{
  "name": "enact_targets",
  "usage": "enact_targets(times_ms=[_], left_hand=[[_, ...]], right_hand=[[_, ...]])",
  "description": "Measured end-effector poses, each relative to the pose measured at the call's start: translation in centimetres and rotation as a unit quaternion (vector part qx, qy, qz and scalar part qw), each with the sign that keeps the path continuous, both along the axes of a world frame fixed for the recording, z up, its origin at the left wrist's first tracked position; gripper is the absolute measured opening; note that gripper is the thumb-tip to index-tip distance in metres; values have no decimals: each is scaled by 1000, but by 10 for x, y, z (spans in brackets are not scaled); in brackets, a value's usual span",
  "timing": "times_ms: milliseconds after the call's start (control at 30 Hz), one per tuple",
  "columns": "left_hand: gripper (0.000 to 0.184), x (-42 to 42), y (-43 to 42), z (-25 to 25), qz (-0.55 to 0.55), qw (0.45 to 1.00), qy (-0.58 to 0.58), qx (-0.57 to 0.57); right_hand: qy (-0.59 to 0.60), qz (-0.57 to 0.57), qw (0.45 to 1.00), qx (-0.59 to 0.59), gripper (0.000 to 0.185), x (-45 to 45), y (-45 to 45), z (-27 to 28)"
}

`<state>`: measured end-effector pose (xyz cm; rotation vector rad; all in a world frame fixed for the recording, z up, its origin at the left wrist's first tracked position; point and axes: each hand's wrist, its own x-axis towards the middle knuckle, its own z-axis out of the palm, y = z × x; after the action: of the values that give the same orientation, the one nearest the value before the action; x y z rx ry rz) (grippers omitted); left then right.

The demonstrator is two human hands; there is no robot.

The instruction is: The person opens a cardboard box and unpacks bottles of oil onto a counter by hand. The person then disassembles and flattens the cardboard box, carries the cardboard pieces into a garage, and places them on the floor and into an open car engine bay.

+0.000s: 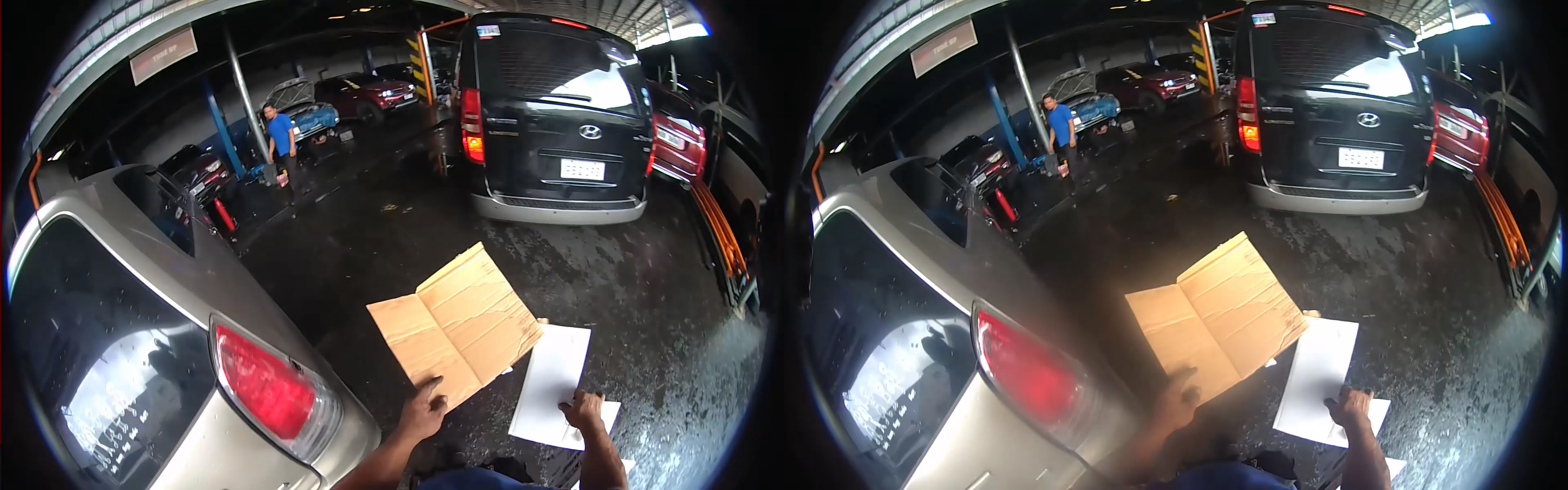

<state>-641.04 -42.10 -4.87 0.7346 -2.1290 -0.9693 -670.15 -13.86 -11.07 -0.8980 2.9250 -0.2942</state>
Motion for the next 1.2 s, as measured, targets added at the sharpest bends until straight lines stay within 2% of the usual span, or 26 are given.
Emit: enact_targets(times_ms=[67,133,167,200,233,300,367,433,533,600,633,667,733,800,867,900,933,967,1000,1133,1167,1200], left_hand=[[41,-37,-45,9,-5,999,34,-9],[43,-69,-89,36,-16,999,-43,-14],[44,-93,-119,0,-31,999,4,-19],[44,-110,-141,15,-57,998,-28,-27],[45,-132,-166,1,-79,996,-19,-29],[46,-176,-219,-8,-139,990,-35,12],[45,-211,-273,-10,-157,985,-62,30],[45,-238,-333,-15,-175,980,-80,42],[45,-251,-434,-21,-124,985,-104,64],[45,-242,-493,-20,-84,996,-33,20],[45,-235,-518,-17,-47,995,-49,72],[44,-228,-545,-12,-9,991,-65,118],[43,-219,-595,6,63,990,-75,97],[43,-211,-651,-8,106,988,-104,41],[42,-199,-711,-50,143,979,-76,127],[46,-190,-737,-66,136,983,-108,63],[50,-194,-776,-77,122,984,-128,-10],[50,-213,-825,-82,99,989,-109,-27],[47,-234,-871,-84,89,991,-93,-30],[50,-304,-996,-74,95,993,-72,8],[55,-327,-1033,-63,68,991,-108,36],[72,-346,-1069,-53,41,987,-146,61]], right_hand=[[11,-5,999,-37,44,-27,-43,13],[-5,-46,997,-58,40,-60,-90,9],[-4,-40,997,-62,40,-77,-114,1],[-19,-21,995,-100,40,-90,-140,-3],[-34,-1,990,-137,40,-107,-167,-7],[-31,49,992,-116,40,-135,-240,-2],[-30,108,993,-48,40,-170,-311,-7],[-64,173,982,-39,41,-205,-392,-11],[-62,271,961,4,40,-240,-524,7],[-129,273,953,1,41,-254,-600,27],[-125,293,948,-12,42,-262,-636,35],[-117,315,941,-30,43,-273,-672,36],[-70,343,936,-25,44,-302,-739,13],[-103,329,939,-10,46,-317,-810,27],[-121,326,936,55,50,-339,-878,23],[-148,323,929,101,54,-352,-913,21],[-133,344,928,50,56,-360,-942,21],[-102,327,936,83,57,-368,-972,15],[-70,311,940,118,58,-378,-1006,10],[-118,264,948,132,60,-421,-1122,32],[-122,243,954,125,61,-431,-1146,42],[-128,221,960,114,61,-437,-1170,49]])
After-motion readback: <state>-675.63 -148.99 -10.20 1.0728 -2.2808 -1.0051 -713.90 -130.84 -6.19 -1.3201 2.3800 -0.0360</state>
